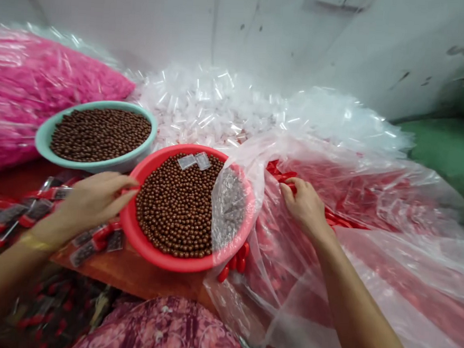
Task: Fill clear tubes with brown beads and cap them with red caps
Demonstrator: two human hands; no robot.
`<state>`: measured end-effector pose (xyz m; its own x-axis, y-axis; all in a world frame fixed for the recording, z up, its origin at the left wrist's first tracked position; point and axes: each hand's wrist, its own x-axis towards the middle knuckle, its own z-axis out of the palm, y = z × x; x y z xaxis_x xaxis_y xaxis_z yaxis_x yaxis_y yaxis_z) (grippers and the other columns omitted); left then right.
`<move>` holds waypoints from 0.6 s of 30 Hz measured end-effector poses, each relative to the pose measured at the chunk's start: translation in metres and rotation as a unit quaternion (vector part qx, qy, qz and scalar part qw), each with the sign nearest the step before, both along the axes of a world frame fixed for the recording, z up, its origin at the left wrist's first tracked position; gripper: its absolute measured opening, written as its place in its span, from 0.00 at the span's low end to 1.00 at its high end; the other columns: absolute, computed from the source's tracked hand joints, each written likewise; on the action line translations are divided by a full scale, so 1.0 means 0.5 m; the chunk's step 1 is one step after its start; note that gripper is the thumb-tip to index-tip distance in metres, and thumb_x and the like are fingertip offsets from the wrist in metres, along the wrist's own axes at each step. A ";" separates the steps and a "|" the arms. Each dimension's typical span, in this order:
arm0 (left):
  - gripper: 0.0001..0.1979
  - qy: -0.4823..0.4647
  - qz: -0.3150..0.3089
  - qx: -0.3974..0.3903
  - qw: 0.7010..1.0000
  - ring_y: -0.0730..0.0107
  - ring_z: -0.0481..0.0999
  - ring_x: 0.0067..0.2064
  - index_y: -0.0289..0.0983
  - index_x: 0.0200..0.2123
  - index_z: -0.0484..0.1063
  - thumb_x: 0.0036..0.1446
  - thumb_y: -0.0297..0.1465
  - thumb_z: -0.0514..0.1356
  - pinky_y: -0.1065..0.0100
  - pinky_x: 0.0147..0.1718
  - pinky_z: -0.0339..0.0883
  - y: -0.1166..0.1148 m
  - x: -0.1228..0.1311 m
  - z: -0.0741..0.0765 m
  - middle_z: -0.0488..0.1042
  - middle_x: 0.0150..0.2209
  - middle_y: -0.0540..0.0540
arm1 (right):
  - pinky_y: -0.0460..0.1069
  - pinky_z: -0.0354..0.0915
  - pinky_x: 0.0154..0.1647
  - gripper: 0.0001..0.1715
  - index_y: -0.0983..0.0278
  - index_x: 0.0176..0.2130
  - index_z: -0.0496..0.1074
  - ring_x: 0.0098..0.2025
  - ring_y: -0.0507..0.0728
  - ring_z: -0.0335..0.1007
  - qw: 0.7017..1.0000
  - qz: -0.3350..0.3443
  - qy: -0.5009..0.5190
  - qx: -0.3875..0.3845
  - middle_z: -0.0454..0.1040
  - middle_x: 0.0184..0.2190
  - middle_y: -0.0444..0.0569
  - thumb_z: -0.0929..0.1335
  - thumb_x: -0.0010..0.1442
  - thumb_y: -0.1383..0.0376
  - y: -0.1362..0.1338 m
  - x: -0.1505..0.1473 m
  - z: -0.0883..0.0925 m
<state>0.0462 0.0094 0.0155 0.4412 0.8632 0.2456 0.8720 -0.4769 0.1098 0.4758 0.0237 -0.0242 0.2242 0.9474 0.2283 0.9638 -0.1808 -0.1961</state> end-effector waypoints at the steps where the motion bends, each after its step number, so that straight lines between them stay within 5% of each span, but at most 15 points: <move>1: 0.13 0.012 -0.021 -0.004 1.000 0.64 0.74 0.40 0.36 0.39 0.73 0.62 0.32 0.50 0.67 0.40 0.65 0.037 0.043 -0.005 0.77 0.38 0.43 | 0.53 0.64 0.37 0.24 0.65 0.46 0.72 0.40 0.61 0.72 1.000 -0.005 0.014 0.023 0.76 0.40 0.58 0.58 0.62 0.54 -0.013 -0.006 0.003; 5: 0.16 0.074 -0.090 -0.009 0.993 0.65 0.72 0.41 0.35 0.47 0.71 0.61 0.24 0.48 0.67 0.38 0.63 0.177 0.166 -0.028 0.74 0.42 0.40 | 0.55 0.64 0.41 0.25 0.65 0.46 0.72 0.38 0.63 0.72 0.997 0.029 0.027 0.072 0.77 0.37 0.60 0.59 0.61 0.53 -0.055 -0.026 -0.001; 9: 0.16 0.158 -0.183 -0.024 0.970 0.65 0.71 0.40 0.37 0.47 0.71 0.59 0.22 0.50 0.67 0.37 0.61 0.256 0.181 -0.030 0.73 0.42 0.41 | 0.59 0.63 0.44 0.24 0.66 0.43 0.73 0.38 0.65 0.72 0.991 0.056 0.049 0.107 0.77 0.36 0.60 0.61 0.58 0.53 -0.067 -0.025 -0.026; 13: 0.14 0.257 -0.248 0.011 0.934 0.67 0.69 0.34 0.33 0.40 0.73 0.57 0.21 0.50 0.69 0.35 0.61 0.242 0.167 -0.014 0.74 0.33 0.44 | 0.59 0.64 0.45 0.19 0.65 0.41 0.73 0.41 0.63 0.71 0.966 0.054 0.200 0.155 0.76 0.39 0.59 0.61 0.58 0.56 -0.067 -0.022 -0.046; 16: 0.17 0.306 -0.279 0.078 0.907 0.62 0.71 0.36 0.30 0.34 0.74 0.59 0.20 0.45 0.64 0.37 0.62 0.209 0.152 -0.019 0.75 0.34 0.40 | 0.55 0.65 0.46 0.19 0.63 0.42 0.73 0.40 0.59 0.71 0.961 0.030 0.211 0.175 0.77 0.39 0.54 0.60 0.60 0.56 -0.059 -0.014 -0.058; 18: 0.17 0.295 -0.264 0.042 0.917 0.61 0.72 0.34 0.31 0.32 0.75 0.57 0.18 0.46 0.63 0.35 0.63 0.197 0.142 -0.034 0.76 0.33 0.40 | 0.53 0.65 0.46 0.19 0.63 0.43 0.73 0.40 0.58 0.71 0.960 0.014 0.209 0.188 0.77 0.39 0.53 0.61 0.61 0.56 -0.052 -0.005 -0.065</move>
